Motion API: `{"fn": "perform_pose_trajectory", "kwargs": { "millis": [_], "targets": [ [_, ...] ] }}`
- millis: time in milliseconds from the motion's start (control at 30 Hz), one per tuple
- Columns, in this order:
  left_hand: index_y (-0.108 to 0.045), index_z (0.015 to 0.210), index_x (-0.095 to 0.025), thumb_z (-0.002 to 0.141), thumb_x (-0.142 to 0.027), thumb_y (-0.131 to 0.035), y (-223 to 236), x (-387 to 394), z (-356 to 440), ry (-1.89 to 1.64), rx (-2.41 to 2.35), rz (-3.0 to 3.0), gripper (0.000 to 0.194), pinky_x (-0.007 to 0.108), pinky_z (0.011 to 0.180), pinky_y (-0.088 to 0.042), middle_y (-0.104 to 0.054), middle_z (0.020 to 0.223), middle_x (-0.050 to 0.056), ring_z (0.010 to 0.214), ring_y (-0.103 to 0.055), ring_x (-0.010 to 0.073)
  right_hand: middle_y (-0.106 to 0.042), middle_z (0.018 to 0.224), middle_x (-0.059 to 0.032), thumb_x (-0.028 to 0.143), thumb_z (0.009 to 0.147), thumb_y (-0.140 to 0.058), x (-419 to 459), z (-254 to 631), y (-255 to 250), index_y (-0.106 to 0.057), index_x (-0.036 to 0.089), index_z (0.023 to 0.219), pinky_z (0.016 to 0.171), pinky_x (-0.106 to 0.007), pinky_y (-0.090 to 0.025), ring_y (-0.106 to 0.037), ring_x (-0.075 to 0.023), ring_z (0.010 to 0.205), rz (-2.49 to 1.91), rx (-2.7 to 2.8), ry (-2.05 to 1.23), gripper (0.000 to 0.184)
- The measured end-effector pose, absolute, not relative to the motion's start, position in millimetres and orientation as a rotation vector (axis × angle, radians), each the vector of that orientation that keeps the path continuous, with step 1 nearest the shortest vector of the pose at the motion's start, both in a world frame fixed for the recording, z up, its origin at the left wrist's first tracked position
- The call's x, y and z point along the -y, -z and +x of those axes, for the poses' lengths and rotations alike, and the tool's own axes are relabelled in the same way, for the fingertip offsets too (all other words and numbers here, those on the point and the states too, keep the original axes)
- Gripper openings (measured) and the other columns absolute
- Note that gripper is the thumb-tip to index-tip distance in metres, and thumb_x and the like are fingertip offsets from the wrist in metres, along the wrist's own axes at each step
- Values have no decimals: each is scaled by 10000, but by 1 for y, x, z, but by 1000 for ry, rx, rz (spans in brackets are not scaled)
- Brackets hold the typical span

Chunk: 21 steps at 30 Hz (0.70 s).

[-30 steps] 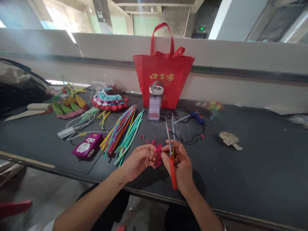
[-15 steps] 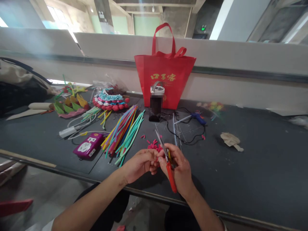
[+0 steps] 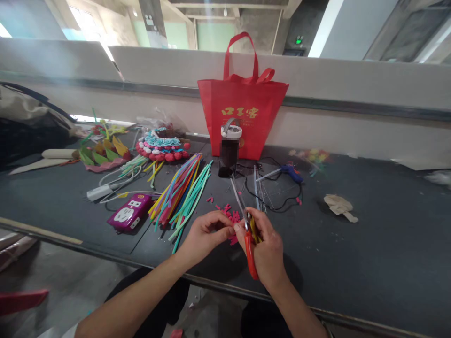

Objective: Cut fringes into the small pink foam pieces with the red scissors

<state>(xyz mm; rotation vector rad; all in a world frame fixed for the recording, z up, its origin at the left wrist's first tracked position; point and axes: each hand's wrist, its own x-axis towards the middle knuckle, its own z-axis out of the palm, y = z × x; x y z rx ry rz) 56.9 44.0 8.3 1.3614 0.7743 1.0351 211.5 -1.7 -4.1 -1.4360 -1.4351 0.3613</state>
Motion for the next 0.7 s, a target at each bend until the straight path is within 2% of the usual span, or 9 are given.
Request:
{"fn": "perform_pose_trajectory", "kwargs": {
  "millis": [100, 200, 367, 700],
  "targets": [
    [-691, 741, -154, 688, -255, -759, -8, -46, 57, -1023, -720, 973, 134, 228, 558, -381, -605, 630, -4, 548, -495, 93, -679, 966, -23, 272, 829, -630, 3, 215, 6, -572, 255, 1195, 798, -328, -531, -654, -180, 839, -1481, 1583, -114, 371],
    [-671, 745, -155, 677, -220, -770, -8, -47, 56, -1048, -643, 761, 136, 217, 551, -385, -590, 608, -25, 525, -490, 76, -649, 954, -33, 163, 799, -605, 4, 219, 8, -559, 259, 1223, 832, -383, -501, -593, -214, 885, -1479, 1778, 26, 437],
    [-666, 755, -146, 671, -154, -760, -7, -46, 58, -1096, -554, 661, 126, 218, 583, -424, -634, 705, -9, 567, -534, 78, -617, 1000, -61, 77, 715, -610, 6, 220, 13, -538, 245, 1263, 824, -410, -492, -537, -247, 927, -1538, 1884, 33, 578],
    [-675, 772, -131, 696, -153, -766, -2, -48, 59, -1094, -544, 656, 121, 237, 636, -452, -669, 762, 22, 650, -579, 107, -619, 995, -59, 73, 730, -594, 6, 221, 18, -546, 223, 1227, 827, -396, -480, -532, -240, 928, -1529, 1876, 42, 521]
  ]
}}
